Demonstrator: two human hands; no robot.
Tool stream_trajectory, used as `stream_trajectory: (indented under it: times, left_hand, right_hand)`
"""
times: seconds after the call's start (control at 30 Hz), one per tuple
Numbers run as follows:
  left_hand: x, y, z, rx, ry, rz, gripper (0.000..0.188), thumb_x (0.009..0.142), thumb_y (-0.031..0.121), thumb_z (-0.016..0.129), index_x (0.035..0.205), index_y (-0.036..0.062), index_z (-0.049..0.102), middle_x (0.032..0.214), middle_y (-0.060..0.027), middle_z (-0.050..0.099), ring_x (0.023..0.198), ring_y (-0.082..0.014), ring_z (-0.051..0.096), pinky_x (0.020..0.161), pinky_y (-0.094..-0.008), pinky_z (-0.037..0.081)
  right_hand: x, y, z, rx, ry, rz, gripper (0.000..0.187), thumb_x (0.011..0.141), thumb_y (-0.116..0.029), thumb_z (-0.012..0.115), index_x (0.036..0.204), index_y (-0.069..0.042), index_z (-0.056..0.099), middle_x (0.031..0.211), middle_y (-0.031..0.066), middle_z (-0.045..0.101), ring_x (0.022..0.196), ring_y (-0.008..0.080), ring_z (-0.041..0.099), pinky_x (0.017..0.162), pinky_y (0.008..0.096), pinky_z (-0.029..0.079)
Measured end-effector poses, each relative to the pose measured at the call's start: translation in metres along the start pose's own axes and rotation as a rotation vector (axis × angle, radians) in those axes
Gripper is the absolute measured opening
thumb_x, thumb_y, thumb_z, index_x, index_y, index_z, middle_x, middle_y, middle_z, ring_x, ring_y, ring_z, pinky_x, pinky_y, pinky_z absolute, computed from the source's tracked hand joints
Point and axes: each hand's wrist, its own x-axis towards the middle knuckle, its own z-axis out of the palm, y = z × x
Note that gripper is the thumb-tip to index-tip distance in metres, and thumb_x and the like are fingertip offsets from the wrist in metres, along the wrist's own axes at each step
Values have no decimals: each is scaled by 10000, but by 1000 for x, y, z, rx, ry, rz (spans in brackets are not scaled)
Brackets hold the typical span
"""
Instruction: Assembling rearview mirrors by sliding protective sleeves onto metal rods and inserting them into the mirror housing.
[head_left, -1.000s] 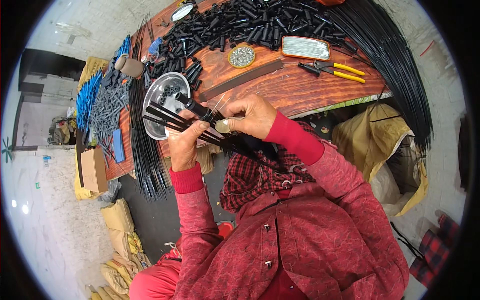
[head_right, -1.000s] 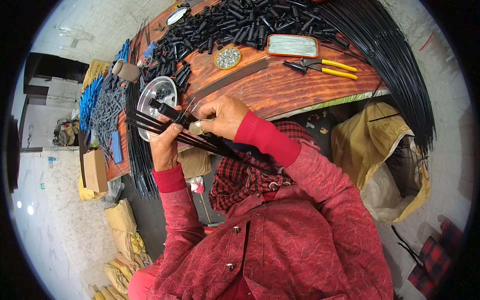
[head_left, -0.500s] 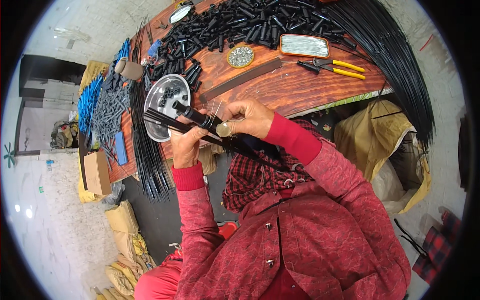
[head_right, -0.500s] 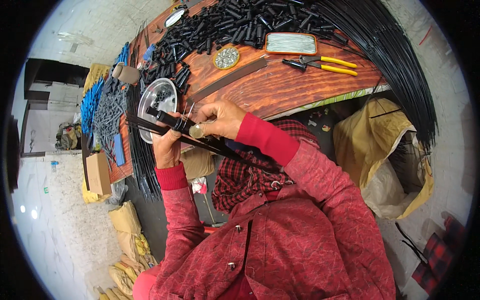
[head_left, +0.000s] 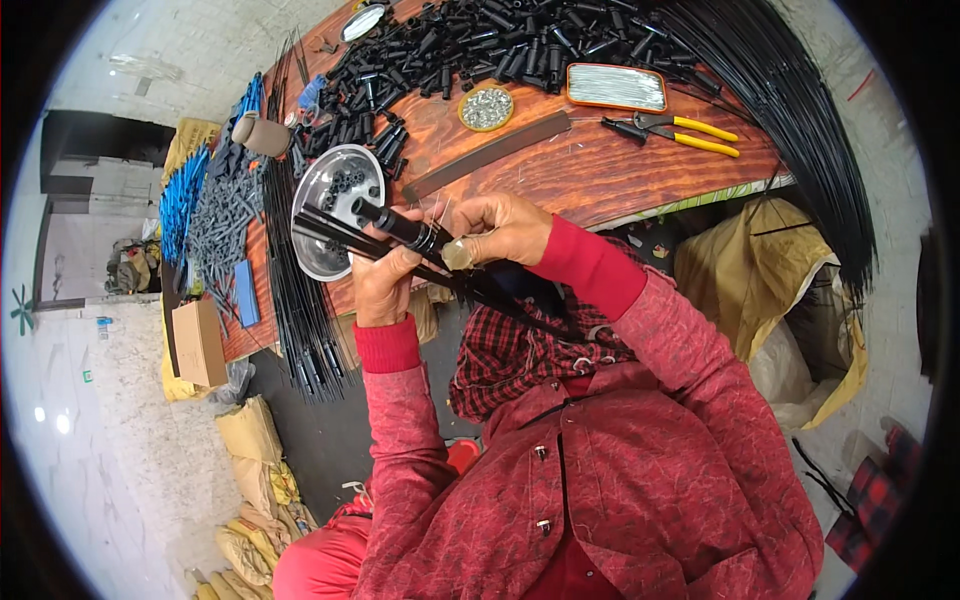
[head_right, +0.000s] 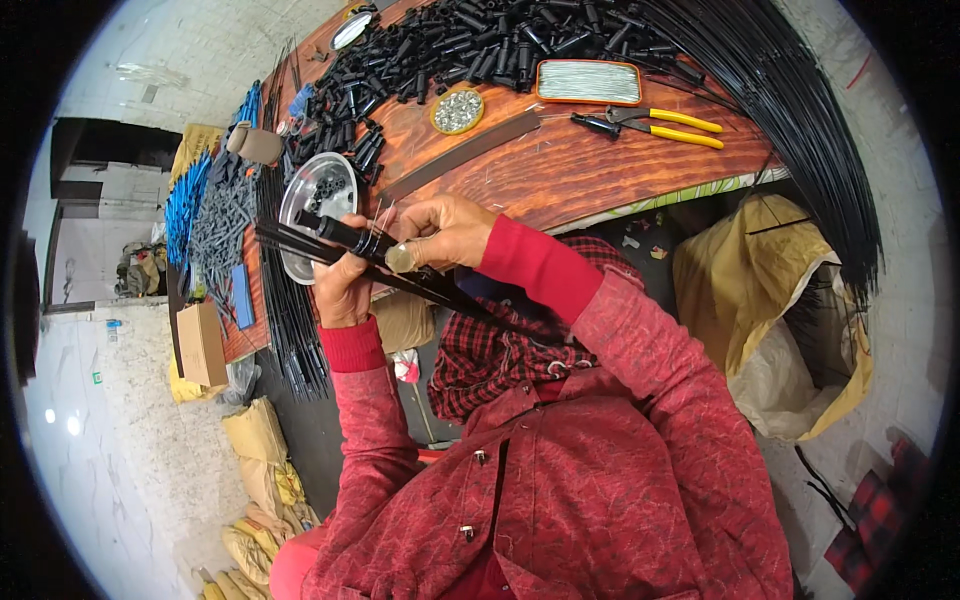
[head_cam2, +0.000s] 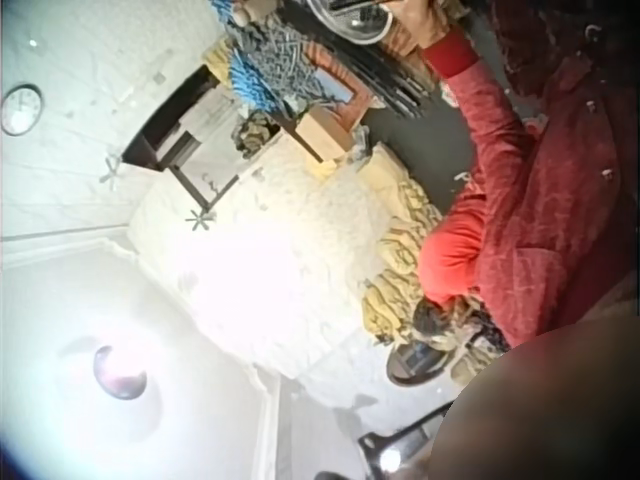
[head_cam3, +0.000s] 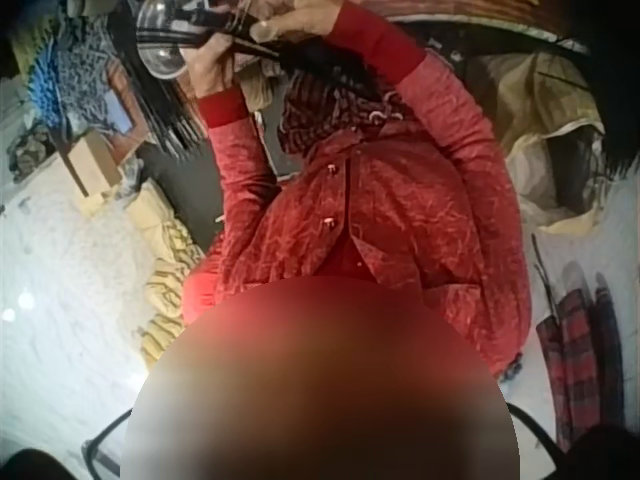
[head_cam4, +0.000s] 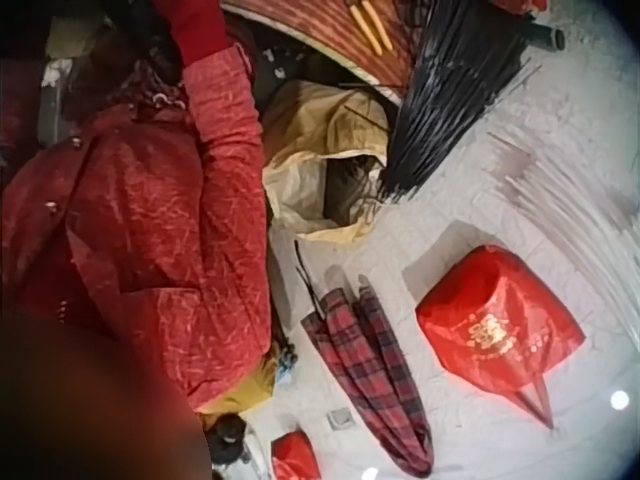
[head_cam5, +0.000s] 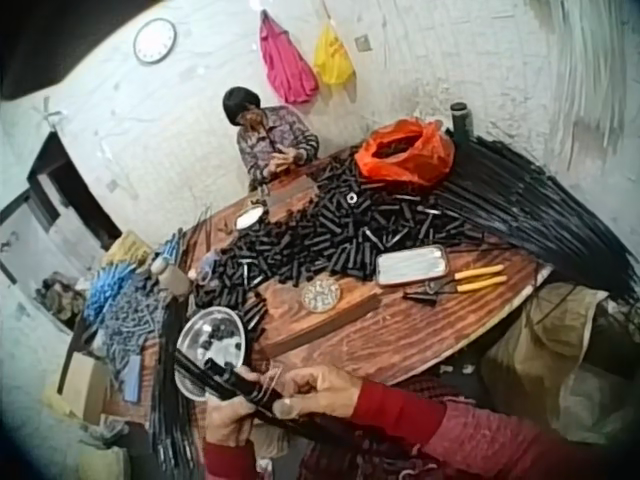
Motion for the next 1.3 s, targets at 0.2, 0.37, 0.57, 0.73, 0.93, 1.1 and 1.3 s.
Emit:
stream_trajectory:
  times: [0.2,0.37,0.57,0.73,0.93,1.1,1.3]
  left_hand:
    - [13,-11,-18,73,96,-93,487,826,118,795,1243,-49,608,1079,-122,694,996,-256,683,952,-403,534]
    - [8,18,2,293,142,-132,452,843,117,775,1241,-34,623,1055,-88,698,901,-166,669,833,-297,539]
    - [5,46,31,368,211,-128,407,818,21,768,1199,-70,655,951,-73,702,802,-135,649,766,-271,536]
    - [3,52,24,542,198,-163,371,822,23,756,1174,-60,673,952,-81,720,811,-138,667,779,-265,531]
    - [1,44,22,388,220,-129,355,835,4,732,1176,-66,665,988,-95,724,840,-148,672,793,-272,542]
    - [0,43,18,369,188,-103,355,847,11,728,1187,-64,656,996,-104,721,839,-160,678,779,-281,552]
    - [0,33,9,334,190,-58,373,845,6,719,1202,-73,646,991,-108,719,825,-169,683,757,-288,564]
  right_hand:
    - [12,8,5,29,254,-72,147,866,-84,750,815,-52,615,763,-26,627,680,56,558,584,230,453]
    - [9,16,15,4,358,-149,137,863,-83,745,815,-43,622,745,-21,621,684,52,560,600,246,468]
    - [8,17,21,-260,399,-158,123,894,-86,727,891,-38,614,808,-12,628,728,56,571,635,232,477]
    - [7,14,26,-353,384,-189,125,887,-94,736,876,-38,626,822,-7,638,746,61,584,659,233,485]
    - [-1,20,22,-5,321,-16,142,888,-111,742,947,-21,649,901,29,694,819,82,645,713,247,522]
    - [-8,41,24,51,385,-2,176,882,-124,756,979,-19,654,908,39,709,780,88,657,686,247,530]
    - [-4,20,19,-35,385,118,177,873,-90,758,992,-20,648,885,24,698,791,87,656,688,247,528]
